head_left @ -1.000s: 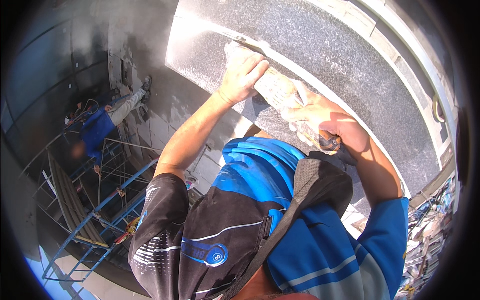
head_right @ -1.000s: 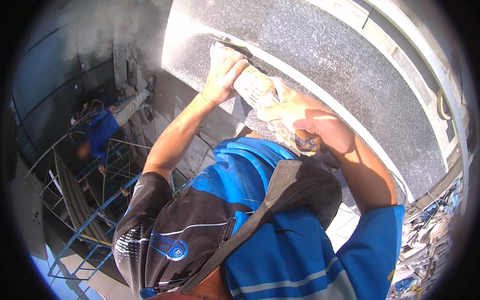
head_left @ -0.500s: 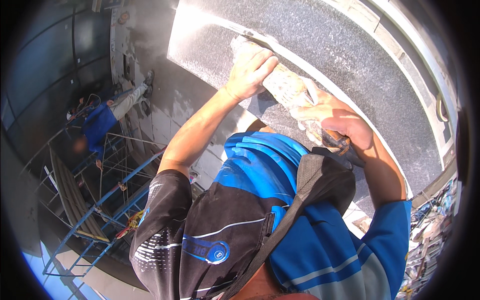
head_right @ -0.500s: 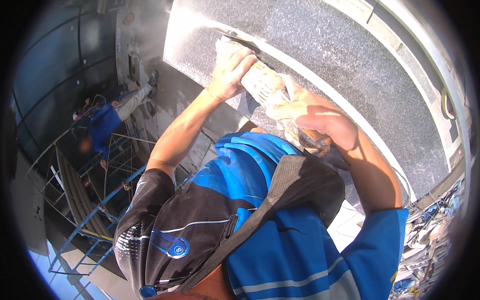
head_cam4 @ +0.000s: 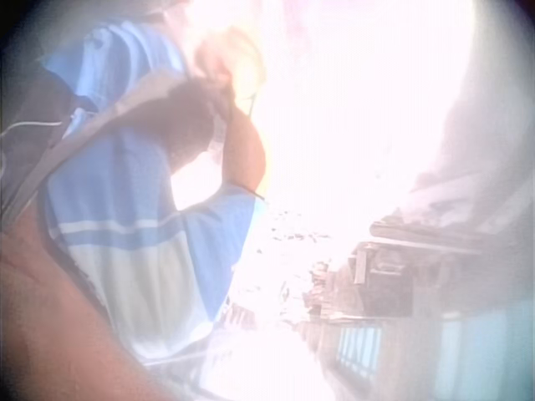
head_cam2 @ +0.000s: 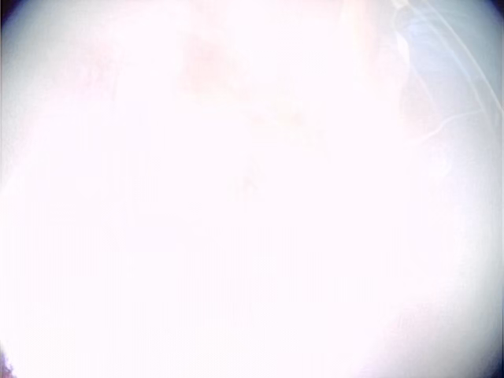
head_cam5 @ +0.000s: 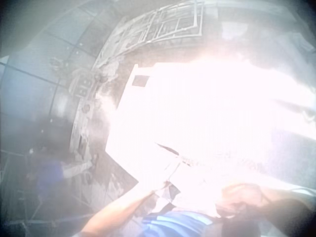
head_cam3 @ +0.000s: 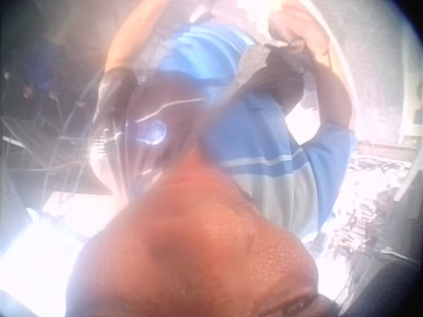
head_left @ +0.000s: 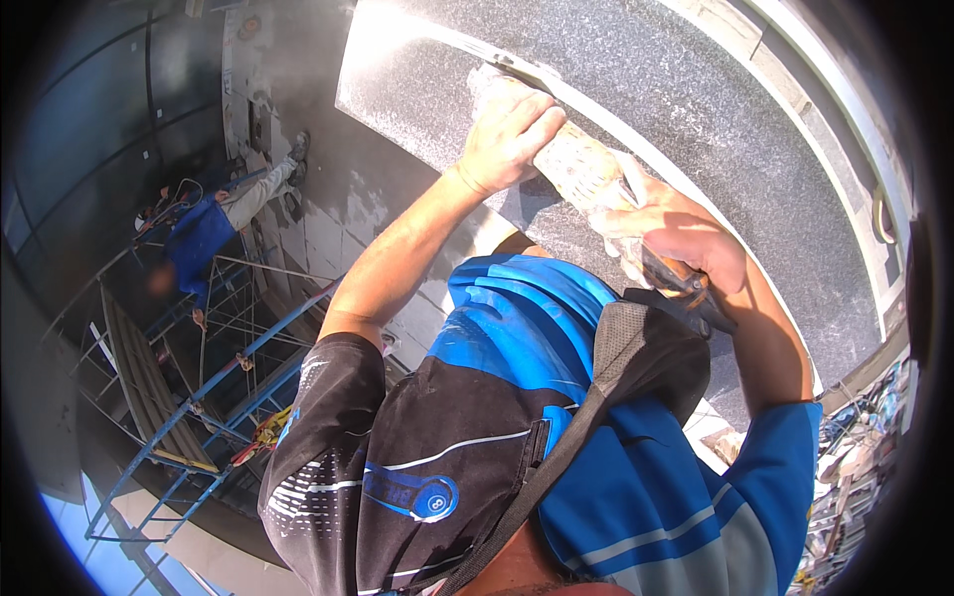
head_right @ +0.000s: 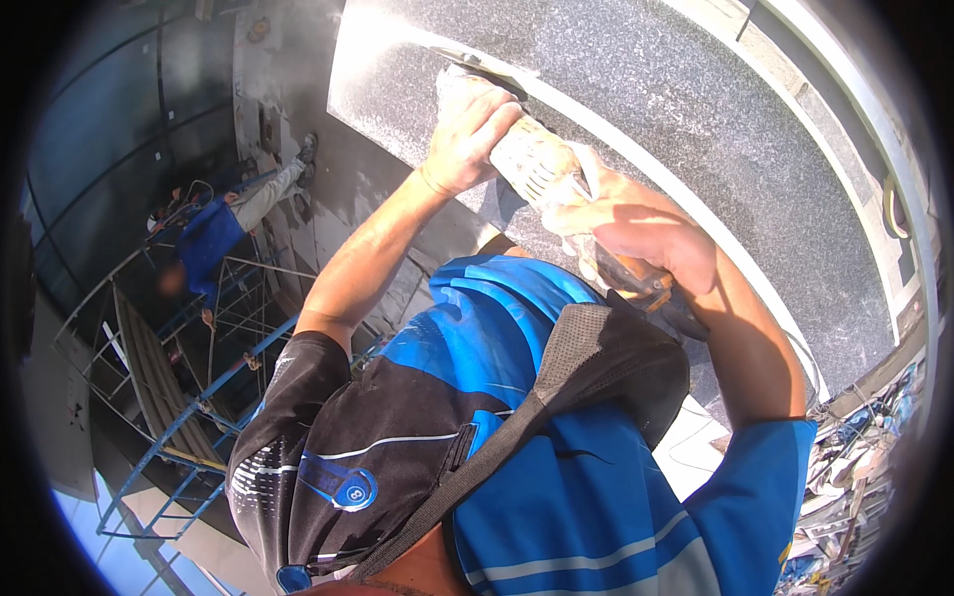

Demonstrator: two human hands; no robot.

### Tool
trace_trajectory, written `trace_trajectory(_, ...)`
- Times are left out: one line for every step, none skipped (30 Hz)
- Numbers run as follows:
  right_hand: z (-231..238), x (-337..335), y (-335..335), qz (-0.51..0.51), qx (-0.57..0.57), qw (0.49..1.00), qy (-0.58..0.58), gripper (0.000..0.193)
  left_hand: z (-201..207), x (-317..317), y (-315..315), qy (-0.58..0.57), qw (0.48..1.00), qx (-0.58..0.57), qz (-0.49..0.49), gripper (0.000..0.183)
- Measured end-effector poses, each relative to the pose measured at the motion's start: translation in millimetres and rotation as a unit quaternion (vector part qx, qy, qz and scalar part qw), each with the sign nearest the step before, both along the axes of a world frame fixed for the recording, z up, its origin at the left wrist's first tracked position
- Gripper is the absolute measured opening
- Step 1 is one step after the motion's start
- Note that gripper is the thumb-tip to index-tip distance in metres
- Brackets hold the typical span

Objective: The person uses an angle grinder to cut a large stone tile placed on a work surface. They guide the tool along a marked line, creating a cut while dust is generated. The person briefly pauses to touch their face before resuming the cut.

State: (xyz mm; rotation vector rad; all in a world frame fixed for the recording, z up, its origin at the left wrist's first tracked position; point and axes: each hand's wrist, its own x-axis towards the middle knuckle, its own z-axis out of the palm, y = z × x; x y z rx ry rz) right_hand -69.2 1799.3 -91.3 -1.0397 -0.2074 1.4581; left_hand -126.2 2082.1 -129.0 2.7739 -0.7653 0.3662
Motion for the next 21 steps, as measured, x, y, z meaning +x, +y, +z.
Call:
trace_trajectory(-0.5, 0.3, 1.0, 0.007, -0.010, 1.000, -0.001, 0.058, -1.2, -0.2, -0.4, -0.002, 1.000, -0.001, -0.002, 0.047)
trace_trajectory(-0.1, 0.8, 1.1, 0.018, -0.023, 1.000, -0.001, 0.058, -3.3, -1.0, -0.7, -0.003, 1.000, -0.002, -0.003, 0.048)
trace_trajectory(1.4, 1.7, 1.1, 0.036, -0.046, 0.998, 0.004, 0.057, -4.5, -1.3, -1.1, -0.005, 1.000, -0.004, -0.005, 0.048)
trace_trajectory(2.2, 3.0, 1.0, 0.057, -0.070, 0.996, 0.011, 0.057, -4.8, -1.3, -2.0, -0.006, 1.000, -0.005, -0.007, 0.049)
trace_trajectory(4.0, 7.6, 2.4, 0.086, -0.103, 0.991, 0.028, 0.057, -4.7, -1.9, -3.1, -0.006, 1.000, -0.006, -0.008, 0.050)
trace_trajectory(5.2, 13.4, 4.7, 0.121, -0.142, 0.981, 0.053, 0.057, -4.7, -2.4, -4.1, -0.007, 1.000, -0.008, -0.010, 0.050)
trace_trajectory(6.9, 16.9, 6.1, 0.155, -0.177, 0.969, 0.078, 0.057, -5.1, -3.2, -5.0, -0.007, 1.000, -0.009, -0.009, 0.051)
trace_trajectory(7.1, 18.1, 6.2, 0.176, -0.196, 0.960, 0.091, 0.056, -5.6, -4.0, -5.9, -0.006, 1.000, -0.010, -0.007, 0.051)
trace_trajectory(6.5, 17.9, 5.4, 0.180, -0.197, 0.960, 0.090, 0.056, -5.8, -4.7, -6.4, -0.005, 1.000, -0.011, -0.006, 0.051)
trace_trajectory(5.6, 17.3, 5.2, 0.183, -0.195, 0.959, 0.090, 0.056, -5.5, -4.5, -7.0, -0.006, 1.000, -0.015, -0.006, 0.051)
trace_trajectory(3.0, 10.6, 1.9, 0.159, -0.159, 0.973, 0.052, 0.057, -5.1, -4.2, -7.5, -0.006, 1.000, -0.020, -0.007, 0.051)
trace_trajectory(0.3, 3.7, -1.2, 0.134, -0.124, 0.983, 0.012, 0.058, -4.9, -3.7, -7.7, -0.007, 1.000, -0.024, -0.007, 0.052)
trace_trajectory(0.7, 1.0, -1.3, 0.093, -0.090, 0.992, -0.001, 0.059, -5.3, -3.1, -6.7, -0.007, 1.000, -0.025, -0.007, 0.051)
trace_trajectory(1.2, -0.8, -1.4, 0.052, -0.055, 0.997, -0.014, 0.061, -6.4, -2.9, -4.9, -0.008, 1.000, -0.025, -0.006, 0.051)
trace_trajectory(0.6, -2.0, -2.9, 0.025, -0.019, 0.999, 0.013, 0.064, -7.6, -2.7, -3.0, -0.009, 1.000, -0.026, -0.006, 0.051)
trace_trajectory(-1.2, -2.3, -5.3, -0.001, 0.018, 0.999, 0.040, 0.067, -8.7, -3.0, -0.7, -0.009, 1.000, -0.024, -0.005, 0.051)
trace_trajectory(0.1, -1.6, -4.2, -0.018, 0.038, 0.998, 0.044, 0.071, -9.7, -3.4, 1.6, -0.008, 1.000, -0.023, -0.004, 0.051)
trace_trajectory(1.4, -0.7, -2.8, -0.034, 0.059, 0.996, 0.049, 0.075, -10.1, -3.2, 3.9, -0.008, 1.000, -0.021, -0.003, 0.051)
trace_trajectory(7.7, 0.2, 2.4, -0.042, 0.063, 0.997, 0.031, 0.078, -9.5, -2.1, 5.8, -0.006, 1.000, -0.018, -0.003, 0.051)
trace_trajectory(7.6, 0.2, 6.0, -0.044, 0.059, 0.997, 0.014, 0.080, -8.4, -1.2, 8.3, -0.004, 1.000, -0.014, -0.003, 0.051)
trace_trajectory(7.8, 0.1, 9.6, -0.045, 0.054, 0.997, -0.004, 0.081, -7.4, -0.3, 11.0, -0.001, 1.000, -0.011, -0.003, 0.051)
